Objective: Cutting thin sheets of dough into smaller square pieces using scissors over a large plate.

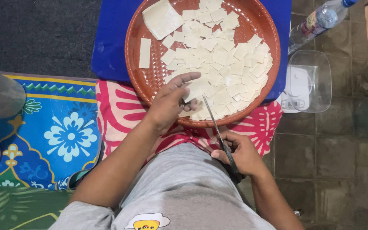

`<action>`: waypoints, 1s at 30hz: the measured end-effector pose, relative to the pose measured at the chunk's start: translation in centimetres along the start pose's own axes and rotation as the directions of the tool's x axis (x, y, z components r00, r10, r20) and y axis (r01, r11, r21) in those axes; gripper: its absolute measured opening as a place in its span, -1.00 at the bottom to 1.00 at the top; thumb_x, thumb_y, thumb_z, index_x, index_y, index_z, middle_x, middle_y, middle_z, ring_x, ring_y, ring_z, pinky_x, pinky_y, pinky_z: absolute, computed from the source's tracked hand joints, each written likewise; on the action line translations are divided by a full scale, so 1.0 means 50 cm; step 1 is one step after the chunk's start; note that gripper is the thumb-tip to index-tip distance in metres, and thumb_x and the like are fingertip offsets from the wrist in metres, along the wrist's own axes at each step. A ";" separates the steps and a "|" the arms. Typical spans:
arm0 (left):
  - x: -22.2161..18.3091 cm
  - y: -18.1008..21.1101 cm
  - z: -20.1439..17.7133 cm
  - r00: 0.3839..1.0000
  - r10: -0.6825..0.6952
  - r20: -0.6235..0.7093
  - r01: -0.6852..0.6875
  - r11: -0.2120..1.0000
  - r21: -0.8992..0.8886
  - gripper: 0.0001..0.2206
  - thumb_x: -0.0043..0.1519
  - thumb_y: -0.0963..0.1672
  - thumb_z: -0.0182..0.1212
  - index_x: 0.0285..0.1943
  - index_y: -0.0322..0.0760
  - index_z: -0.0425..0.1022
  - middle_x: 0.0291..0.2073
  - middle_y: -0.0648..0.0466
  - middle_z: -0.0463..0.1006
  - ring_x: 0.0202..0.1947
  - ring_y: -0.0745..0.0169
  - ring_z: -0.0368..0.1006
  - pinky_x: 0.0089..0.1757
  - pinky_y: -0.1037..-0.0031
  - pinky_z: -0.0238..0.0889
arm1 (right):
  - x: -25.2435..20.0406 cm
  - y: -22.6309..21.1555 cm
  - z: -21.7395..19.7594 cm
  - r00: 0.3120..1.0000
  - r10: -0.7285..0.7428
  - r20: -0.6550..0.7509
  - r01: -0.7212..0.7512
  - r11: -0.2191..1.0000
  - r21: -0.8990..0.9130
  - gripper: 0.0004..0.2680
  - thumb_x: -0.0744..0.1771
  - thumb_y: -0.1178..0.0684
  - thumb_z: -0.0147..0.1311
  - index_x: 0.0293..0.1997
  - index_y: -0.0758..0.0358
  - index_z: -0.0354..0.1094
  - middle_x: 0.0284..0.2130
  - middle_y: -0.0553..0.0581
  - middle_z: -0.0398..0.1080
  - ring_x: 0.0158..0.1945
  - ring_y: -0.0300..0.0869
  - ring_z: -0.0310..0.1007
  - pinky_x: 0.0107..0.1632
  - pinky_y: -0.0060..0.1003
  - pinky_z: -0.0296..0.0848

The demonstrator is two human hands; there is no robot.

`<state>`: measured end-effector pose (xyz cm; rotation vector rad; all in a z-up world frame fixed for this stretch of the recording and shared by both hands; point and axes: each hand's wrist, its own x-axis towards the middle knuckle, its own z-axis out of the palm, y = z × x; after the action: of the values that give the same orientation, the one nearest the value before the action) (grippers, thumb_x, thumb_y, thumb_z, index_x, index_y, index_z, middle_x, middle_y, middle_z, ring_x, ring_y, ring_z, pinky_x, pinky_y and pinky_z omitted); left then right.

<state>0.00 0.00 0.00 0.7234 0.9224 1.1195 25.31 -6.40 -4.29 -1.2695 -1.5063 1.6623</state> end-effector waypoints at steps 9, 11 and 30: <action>-0.015 0.002 0.022 0.989 0.029 0.145 -0.035 0.999 0.036 -0.50 0.26 -0.27 -0.21 0.45 -0.46 0.21 -0.04 -0.28 0.51 -0.47 0.26 0.45 -0.42 0.65 0.26 | 0.007 0.021 -0.003 0.998 -0.056 0.019 0.055 0.997 0.058 -0.71 0.15 0.09 0.48 -0.17 0.41 0.52 -0.79 0.06 0.34 -0.67 -0.30 0.38 -0.50 -0.48 0.22; -0.019 0.002 0.023 0.987 0.035 0.160 -0.040 0.999 0.031 -0.50 0.26 -0.27 -0.20 0.45 -0.44 0.20 -0.03 -0.28 0.52 -0.48 0.27 0.45 -0.43 0.65 0.26 | 0.006 0.016 -0.001 0.998 -0.063 0.020 0.062 0.996 0.057 -0.71 0.16 0.09 0.48 -0.18 0.41 0.52 -0.80 0.07 0.34 -0.66 -0.31 0.38 -0.51 -0.48 0.23; -0.004 0.014 0.032 0.992 -0.034 0.124 0.012 0.984 0.178 -0.50 0.29 -0.25 -0.25 0.49 -0.41 0.12 0.16 -0.42 0.47 -0.46 0.36 0.47 -0.39 0.63 0.30 | 0.004 -0.006 0.038 0.987 0.034 -0.156 -0.017 0.994 0.111 -0.78 0.17 0.21 0.42 -0.20 0.45 0.52 -0.88 0.16 0.29 -0.77 -0.21 0.34 -0.61 -0.46 0.23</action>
<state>1.10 -0.05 1.35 0.9164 0.9275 0.9677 23.47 -6.97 -4.21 -1.3331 -1.2931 1.5970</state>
